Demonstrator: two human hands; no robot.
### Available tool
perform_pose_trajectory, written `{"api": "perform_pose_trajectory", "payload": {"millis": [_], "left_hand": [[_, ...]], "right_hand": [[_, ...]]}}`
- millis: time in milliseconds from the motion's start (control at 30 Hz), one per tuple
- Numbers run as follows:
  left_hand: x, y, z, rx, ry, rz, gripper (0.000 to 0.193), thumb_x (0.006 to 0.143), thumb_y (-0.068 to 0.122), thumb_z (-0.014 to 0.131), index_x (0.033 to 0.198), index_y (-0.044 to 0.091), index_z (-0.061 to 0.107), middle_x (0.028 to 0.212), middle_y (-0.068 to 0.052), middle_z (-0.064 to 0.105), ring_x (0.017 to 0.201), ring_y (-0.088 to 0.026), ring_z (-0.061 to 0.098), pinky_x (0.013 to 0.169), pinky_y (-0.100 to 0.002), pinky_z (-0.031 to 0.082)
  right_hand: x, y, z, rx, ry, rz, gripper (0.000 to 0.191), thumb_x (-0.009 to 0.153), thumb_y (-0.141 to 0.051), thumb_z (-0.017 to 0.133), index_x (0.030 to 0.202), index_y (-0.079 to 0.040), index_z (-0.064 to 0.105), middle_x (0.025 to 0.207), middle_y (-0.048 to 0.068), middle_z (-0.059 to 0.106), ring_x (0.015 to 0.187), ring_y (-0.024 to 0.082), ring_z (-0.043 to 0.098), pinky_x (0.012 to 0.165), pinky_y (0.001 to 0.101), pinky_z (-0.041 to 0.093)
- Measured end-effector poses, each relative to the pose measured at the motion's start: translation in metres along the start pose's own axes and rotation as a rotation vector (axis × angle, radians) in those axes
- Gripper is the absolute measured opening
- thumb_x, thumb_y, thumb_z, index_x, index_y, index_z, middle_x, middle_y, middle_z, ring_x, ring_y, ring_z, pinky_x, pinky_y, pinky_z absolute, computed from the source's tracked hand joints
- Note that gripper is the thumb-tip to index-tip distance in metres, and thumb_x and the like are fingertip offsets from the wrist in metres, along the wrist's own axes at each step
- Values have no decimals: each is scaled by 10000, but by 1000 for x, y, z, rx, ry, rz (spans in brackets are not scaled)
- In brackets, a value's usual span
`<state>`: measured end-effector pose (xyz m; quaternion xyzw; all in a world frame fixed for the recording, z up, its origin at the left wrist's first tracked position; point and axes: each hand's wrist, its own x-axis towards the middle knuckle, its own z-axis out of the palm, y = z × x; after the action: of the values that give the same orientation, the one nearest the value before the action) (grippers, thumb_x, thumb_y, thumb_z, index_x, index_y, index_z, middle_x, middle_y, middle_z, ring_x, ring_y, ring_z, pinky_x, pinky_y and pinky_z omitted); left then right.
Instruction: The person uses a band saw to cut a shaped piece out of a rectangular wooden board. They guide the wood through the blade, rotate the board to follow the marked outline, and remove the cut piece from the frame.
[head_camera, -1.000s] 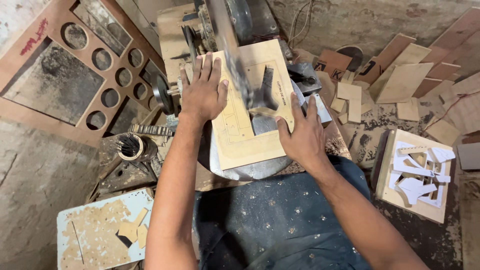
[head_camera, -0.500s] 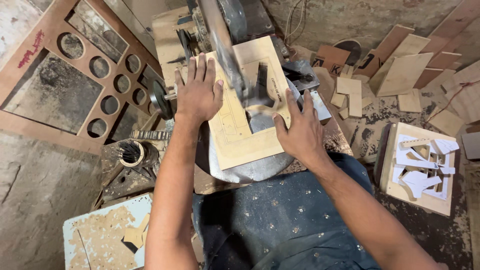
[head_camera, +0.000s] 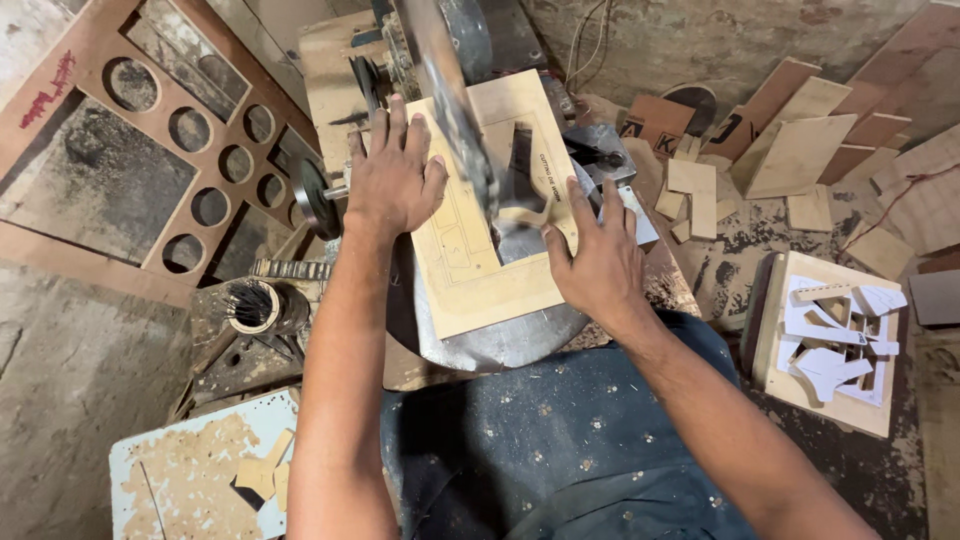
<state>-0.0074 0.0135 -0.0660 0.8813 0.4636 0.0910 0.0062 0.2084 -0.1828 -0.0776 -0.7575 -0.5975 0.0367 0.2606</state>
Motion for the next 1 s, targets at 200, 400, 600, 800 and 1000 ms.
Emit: {"api": "perform_pose_trajectory", "payload": {"millis": [200,400,600,800,1000], "left_hand": [[-9,16,1,15,29,2,702,982,419,348,1559,21,365,1676,-270,181,1558,-437,150,1221,-670,93],[-33,2,3,-63,-7,-24,684,986,416,292,1618,156,288,1678,-240,159,1554,-414,89,1214,-657,25],[-51,23,-26,-52,-49,-63,679,989,430,276,1634,222,262,1696,-226,154,1576,-398,78,1237,-634,7],[-30,26,-118,-40,-66,-87,675,990,432,261,1640,251,232,1694,-214,131,1573,-387,71,1235,-631,3],[-31,45,-108,-58,-59,-110,677,994,428,263,1644,240,222,1697,-213,136,1572,-390,80,1230,-638,13]], "right_hand": [[-8,1,0,-78,75,-86,621,962,-345,661,1494,-50,538,1498,354,391,1331,480,383,1079,628,357],[-32,-11,20,-99,203,-143,497,917,-322,720,1343,-70,672,1365,217,511,1238,386,446,1034,569,387],[-50,-31,-6,3,206,-220,264,993,-319,723,1072,-71,762,1067,115,657,1017,285,591,916,474,452],[-82,-69,-110,-141,294,-437,400,942,-364,722,1175,-42,766,1283,141,703,1012,327,606,951,448,489],[-89,-54,-128,-153,158,-376,445,936,-364,725,1219,-24,765,1335,143,712,996,308,549,872,426,460]]}}
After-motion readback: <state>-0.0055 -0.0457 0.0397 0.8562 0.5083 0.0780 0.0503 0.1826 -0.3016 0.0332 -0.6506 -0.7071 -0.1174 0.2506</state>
